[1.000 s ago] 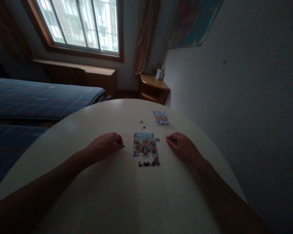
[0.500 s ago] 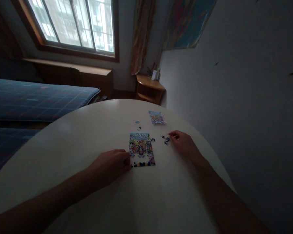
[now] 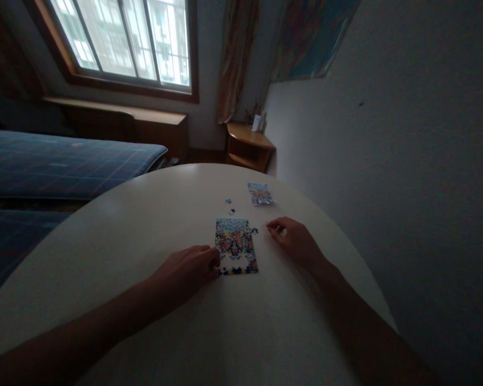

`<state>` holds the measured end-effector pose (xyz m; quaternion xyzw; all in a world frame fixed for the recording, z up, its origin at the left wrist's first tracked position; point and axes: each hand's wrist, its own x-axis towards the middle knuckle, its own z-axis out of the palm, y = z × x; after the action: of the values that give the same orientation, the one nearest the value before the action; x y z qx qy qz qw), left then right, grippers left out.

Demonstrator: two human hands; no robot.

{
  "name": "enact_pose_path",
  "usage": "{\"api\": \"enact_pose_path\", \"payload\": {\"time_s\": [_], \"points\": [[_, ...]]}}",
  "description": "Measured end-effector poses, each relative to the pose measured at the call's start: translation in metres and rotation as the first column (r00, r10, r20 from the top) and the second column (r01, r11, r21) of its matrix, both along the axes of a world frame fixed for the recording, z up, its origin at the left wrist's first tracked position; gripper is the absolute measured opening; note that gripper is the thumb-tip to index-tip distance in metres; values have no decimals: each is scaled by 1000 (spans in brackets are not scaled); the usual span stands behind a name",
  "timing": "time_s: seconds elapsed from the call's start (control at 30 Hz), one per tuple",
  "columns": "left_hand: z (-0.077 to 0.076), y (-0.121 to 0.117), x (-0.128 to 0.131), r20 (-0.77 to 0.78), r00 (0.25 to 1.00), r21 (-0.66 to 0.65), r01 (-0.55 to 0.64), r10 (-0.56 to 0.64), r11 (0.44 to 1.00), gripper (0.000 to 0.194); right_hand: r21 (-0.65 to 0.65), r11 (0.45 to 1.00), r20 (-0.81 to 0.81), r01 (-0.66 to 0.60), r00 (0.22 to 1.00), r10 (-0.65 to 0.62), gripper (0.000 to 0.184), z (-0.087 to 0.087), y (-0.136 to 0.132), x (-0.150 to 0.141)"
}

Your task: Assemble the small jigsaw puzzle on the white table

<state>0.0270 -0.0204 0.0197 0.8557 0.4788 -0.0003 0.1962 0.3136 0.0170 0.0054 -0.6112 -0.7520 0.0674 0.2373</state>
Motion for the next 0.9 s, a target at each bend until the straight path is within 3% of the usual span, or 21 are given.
{"api": "enact_pose_path", "payload": {"time_s": [0.4, 0.67, 0.9], "points": [[-6, -1, 4, -1, 1000, 26, 22, -22, 999, 17, -80, 962, -3, 260, 965, -261, 16, -2, 6, 19], [-7, -6, 5, -105, 986, 164, 148, -132, 975, 19, -121, 952, 34, 283, 959, -281, 17, -5, 6, 27], [-2, -6, 6, -108, 985, 145, 148, -133, 978, 20, -175, 949, 24, 262, 965, -262, 18, -3, 5, 34]]}}
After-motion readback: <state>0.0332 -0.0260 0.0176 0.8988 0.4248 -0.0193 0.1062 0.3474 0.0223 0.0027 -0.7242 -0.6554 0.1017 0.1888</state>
